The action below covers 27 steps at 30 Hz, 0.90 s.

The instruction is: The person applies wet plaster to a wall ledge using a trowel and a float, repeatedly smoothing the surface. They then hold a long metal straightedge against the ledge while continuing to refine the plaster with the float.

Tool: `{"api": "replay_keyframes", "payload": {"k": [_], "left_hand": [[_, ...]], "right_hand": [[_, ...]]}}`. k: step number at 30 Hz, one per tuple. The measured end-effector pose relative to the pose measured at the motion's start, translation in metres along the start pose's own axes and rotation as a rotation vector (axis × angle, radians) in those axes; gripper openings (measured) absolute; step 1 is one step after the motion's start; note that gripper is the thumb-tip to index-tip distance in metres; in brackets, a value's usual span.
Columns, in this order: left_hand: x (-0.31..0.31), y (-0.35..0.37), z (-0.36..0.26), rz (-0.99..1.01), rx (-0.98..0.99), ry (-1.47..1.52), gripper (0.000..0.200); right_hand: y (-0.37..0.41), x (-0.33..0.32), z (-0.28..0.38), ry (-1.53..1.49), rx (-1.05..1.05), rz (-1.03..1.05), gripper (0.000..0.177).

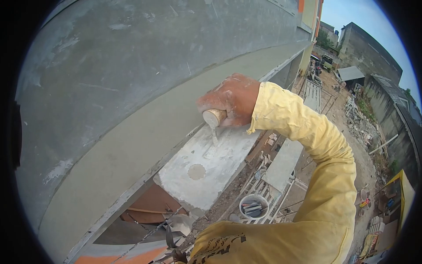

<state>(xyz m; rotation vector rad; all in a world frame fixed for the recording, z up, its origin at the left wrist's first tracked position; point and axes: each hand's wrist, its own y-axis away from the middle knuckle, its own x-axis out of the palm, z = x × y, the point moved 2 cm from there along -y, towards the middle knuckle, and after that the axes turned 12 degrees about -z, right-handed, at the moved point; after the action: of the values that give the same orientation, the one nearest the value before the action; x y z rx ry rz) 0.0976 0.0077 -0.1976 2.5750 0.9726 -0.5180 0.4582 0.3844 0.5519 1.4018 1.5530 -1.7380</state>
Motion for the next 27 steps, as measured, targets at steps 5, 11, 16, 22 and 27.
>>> {"api": "replay_keyframes", "payload": {"k": [5,11,16,22,27], "left_hand": [[-0.019,-0.006,-0.035,-0.056,-0.002,-0.128,0.063],[-0.042,-0.001,-0.052,-0.103,-0.017,-0.295,0.059],[-0.053,0.035,-0.052,0.016,0.858,-1.003,0.057],[-0.041,0.072,-0.049,-0.025,0.163,-0.697,0.055],[-0.034,0.068,-0.034,0.020,0.065,-0.661,0.051]], "right_hand": [[-0.030,-0.004,-0.025,0.082,0.211,-0.088,0.030],[-0.106,0.034,-0.050,0.166,0.279,-0.122,0.023],[-0.150,0.072,-0.038,0.080,0.190,-0.072,0.023],[-0.163,0.079,-0.016,0.059,0.196,-0.065,0.024],[-0.166,0.085,0.000,0.103,0.120,-0.055,0.022]]}}
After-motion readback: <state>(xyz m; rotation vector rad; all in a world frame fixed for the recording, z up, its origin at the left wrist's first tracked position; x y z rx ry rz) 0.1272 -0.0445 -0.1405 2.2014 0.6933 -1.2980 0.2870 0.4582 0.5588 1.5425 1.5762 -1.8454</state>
